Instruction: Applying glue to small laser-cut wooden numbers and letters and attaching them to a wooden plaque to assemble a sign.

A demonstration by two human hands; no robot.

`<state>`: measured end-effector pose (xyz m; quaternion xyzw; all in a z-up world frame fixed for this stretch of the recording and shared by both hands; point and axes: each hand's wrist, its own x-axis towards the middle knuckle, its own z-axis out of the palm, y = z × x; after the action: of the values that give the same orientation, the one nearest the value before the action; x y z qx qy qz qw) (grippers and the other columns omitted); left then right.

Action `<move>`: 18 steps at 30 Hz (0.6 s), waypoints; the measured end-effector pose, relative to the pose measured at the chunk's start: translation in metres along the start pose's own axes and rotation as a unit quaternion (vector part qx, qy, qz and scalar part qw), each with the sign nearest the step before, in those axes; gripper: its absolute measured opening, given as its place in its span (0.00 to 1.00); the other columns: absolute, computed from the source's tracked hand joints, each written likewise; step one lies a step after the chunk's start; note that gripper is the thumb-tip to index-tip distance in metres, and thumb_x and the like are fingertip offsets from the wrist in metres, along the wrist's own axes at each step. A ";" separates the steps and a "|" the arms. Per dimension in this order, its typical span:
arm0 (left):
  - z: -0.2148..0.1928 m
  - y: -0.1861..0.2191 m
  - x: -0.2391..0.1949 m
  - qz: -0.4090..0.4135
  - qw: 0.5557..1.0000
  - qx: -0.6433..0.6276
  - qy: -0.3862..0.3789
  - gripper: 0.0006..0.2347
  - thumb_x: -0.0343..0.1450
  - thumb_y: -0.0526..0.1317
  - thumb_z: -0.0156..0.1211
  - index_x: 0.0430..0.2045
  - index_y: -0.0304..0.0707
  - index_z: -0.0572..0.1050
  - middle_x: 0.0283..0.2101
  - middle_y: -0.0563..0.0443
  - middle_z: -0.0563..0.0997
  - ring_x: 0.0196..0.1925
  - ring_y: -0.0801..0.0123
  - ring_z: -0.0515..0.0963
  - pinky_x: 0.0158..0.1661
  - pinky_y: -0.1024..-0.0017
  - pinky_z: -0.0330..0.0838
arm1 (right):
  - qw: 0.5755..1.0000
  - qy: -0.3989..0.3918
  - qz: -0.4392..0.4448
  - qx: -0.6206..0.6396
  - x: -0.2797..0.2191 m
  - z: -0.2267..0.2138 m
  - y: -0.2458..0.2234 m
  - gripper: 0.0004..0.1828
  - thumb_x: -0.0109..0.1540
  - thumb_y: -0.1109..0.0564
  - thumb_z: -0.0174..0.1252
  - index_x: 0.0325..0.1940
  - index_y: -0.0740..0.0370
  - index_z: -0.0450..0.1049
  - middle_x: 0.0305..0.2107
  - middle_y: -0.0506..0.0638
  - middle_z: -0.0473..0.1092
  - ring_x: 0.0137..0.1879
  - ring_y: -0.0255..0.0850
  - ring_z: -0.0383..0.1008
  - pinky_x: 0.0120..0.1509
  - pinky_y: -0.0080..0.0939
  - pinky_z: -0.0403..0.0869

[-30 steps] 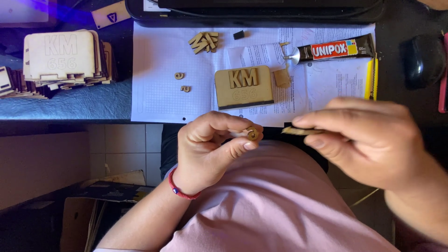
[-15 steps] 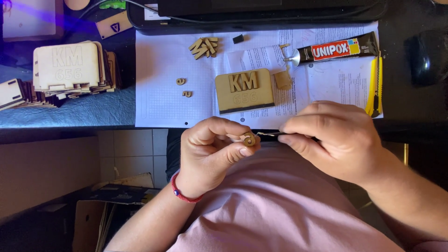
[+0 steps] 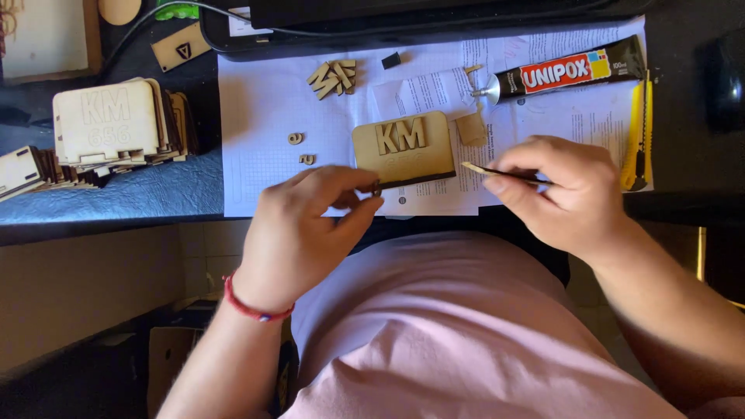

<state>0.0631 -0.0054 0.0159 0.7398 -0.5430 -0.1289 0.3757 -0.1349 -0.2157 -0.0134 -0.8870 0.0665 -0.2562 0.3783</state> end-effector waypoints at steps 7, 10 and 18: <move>0.004 -0.009 0.037 -0.058 0.995 0.023 -0.083 0.07 0.65 0.38 0.64 0.35 0.44 0.81 0.31 0.57 0.85 0.32 0.68 0.83 0.32 0.69 0.73 | 1.000 -0.011 -0.005 0.016 0.001 0.018 0.022 0.06 0.62 0.65 0.65 0.38 0.68 0.73 0.28 0.54 0.73 0.32 0.41 0.72 0.38 0.38 0.69; 0.004 -0.009 0.046 -0.093 0.988 0.035 -0.114 0.04 0.64 0.40 0.64 0.30 0.49 0.81 0.28 0.64 0.83 0.32 0.69 0.81 0.32 0.66 0.70 | 1.000 -0.007 0.012 0.013 -0.004 0.021 0.031 0.07 0.62 0.64 0.66 0.38 0.68 0.74 0.28 0.54 0.74 0.31 0.41 0.72 0.37 0.38 0.70; 0.003 -0.006 0.060 -0.122 0.966 0.107 -0.202 0.05 0.64 0.46 0.63 0.30 0.54 0.81 0.29 0.65 0.84 0.33 0.60 0.81 0.32 0.56 0.70 | 0.999 -0.010 0.042 -0.002 -0.008 0.020 0.036 0.07 0.62 0.61 0.66 0.37 0.65 0.74 0.29 0.52 0.74 0.32 0.41 0.73 0.40 0.39 0.69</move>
<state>0.0884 -0.0598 0.0227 0.7949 -0.5239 -0.2618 0.1585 -0.1292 -0.2256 -0.0540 -0.8870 0.1002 -0.2308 0.3872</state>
